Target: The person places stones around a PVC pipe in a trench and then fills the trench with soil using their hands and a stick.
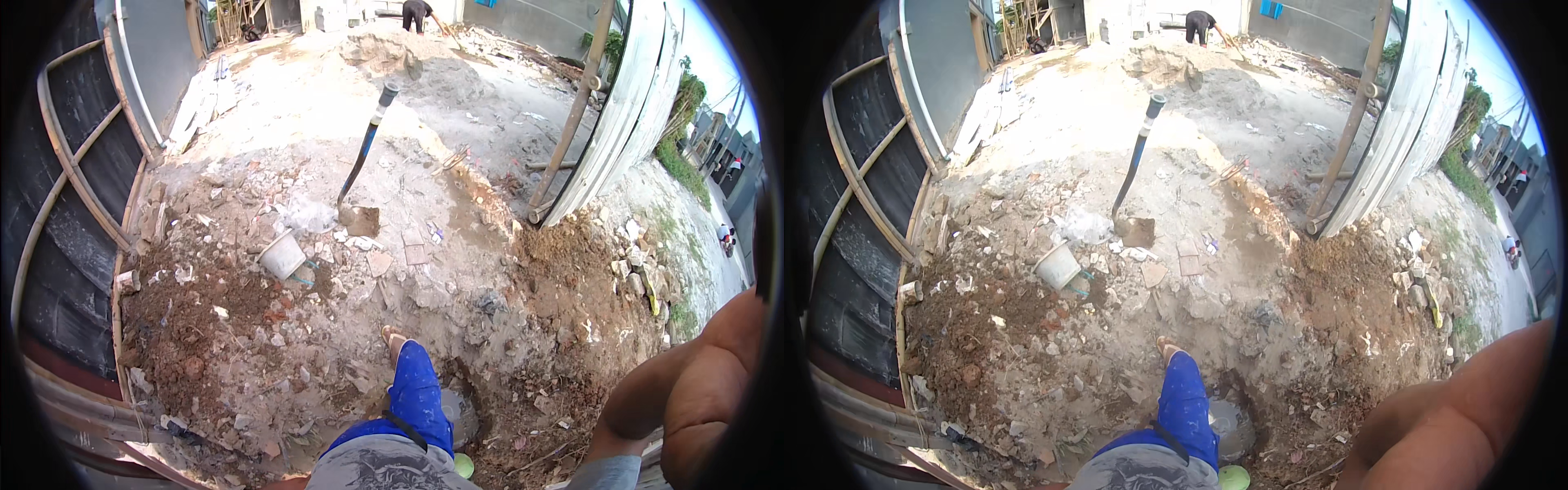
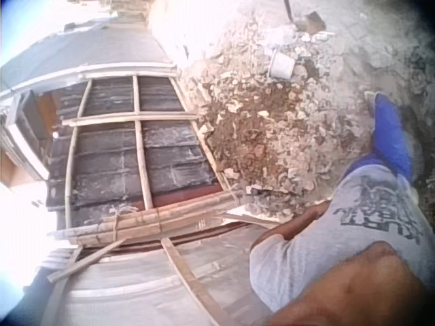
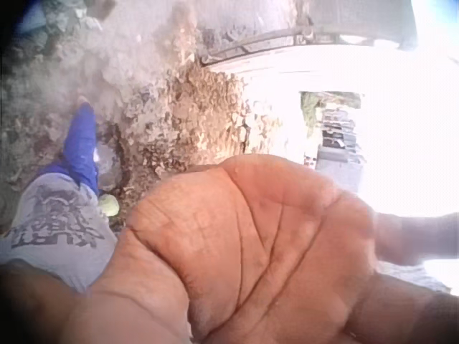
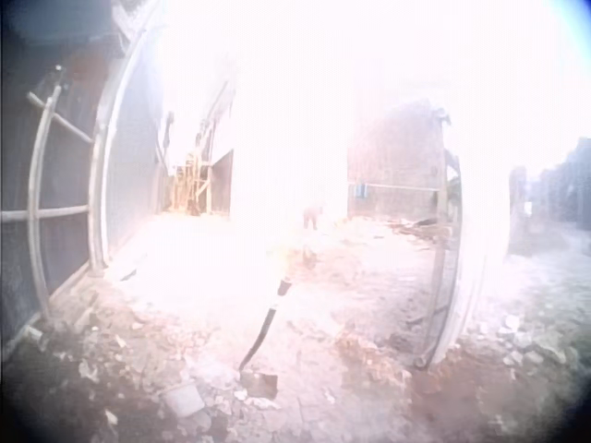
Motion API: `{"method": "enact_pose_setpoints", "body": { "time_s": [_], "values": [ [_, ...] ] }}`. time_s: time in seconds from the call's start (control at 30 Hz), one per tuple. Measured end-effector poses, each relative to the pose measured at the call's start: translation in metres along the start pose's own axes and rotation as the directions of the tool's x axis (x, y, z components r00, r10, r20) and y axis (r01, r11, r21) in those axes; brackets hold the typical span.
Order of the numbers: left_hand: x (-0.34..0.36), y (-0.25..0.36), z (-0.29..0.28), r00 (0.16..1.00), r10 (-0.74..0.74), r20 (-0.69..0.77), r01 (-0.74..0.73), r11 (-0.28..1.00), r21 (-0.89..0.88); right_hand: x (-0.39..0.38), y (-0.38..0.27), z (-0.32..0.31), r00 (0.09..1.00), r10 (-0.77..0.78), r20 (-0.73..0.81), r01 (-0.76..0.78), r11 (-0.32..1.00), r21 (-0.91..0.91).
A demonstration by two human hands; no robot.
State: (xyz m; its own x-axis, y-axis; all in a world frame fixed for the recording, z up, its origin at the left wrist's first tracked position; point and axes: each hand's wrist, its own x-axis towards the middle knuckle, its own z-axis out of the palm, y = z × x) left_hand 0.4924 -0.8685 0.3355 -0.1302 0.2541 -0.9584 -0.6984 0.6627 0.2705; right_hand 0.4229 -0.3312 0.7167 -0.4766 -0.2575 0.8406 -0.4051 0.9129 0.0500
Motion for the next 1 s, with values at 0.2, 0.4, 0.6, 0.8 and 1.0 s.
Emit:
{"method": "enact_pose_setpoints", "body": {
  "time_s": [0.2,0.4,0.6,0.8,1.0],
  "values": [
    [-0.043,0.25,-0.033,0.848,0.489,-0.203,-0.409,0.848,0.336,0.028,0.032,-0.043,0.984,0.111,0.14,-0.096,0.989,-0.111],
    [-0.052,0.347,-0.071,0.676,0.718,-0.166,-0.56,0.646,0.519,0.022,0.054,-0.043,0.971,0.179,0.158,-0.143,0.965,-0.218],
    [-0.024,0.404,-0.151,0.666,0.699,-0.262,-0.479,0.67,0.568,0.017,0.099,-0.001,0.951,0.239,0.197,-0.161,0.926,-0.341],
    [0.0,0.589,-0.217,0.164,0.949,-0.269,-0.676,0.306,0.67,0.014,0.189,0.044,0.905,0.338,0.258,-0.231,0.9,-0.371],
    [-0.044,0.935,-0.136,-0.545,0.837,-0.044,-0.378,-0.198,0.904,0.064,0.29,0.039,0.842,0.515,0.162,-0.388,0.787,-0.48]
  ]
}}
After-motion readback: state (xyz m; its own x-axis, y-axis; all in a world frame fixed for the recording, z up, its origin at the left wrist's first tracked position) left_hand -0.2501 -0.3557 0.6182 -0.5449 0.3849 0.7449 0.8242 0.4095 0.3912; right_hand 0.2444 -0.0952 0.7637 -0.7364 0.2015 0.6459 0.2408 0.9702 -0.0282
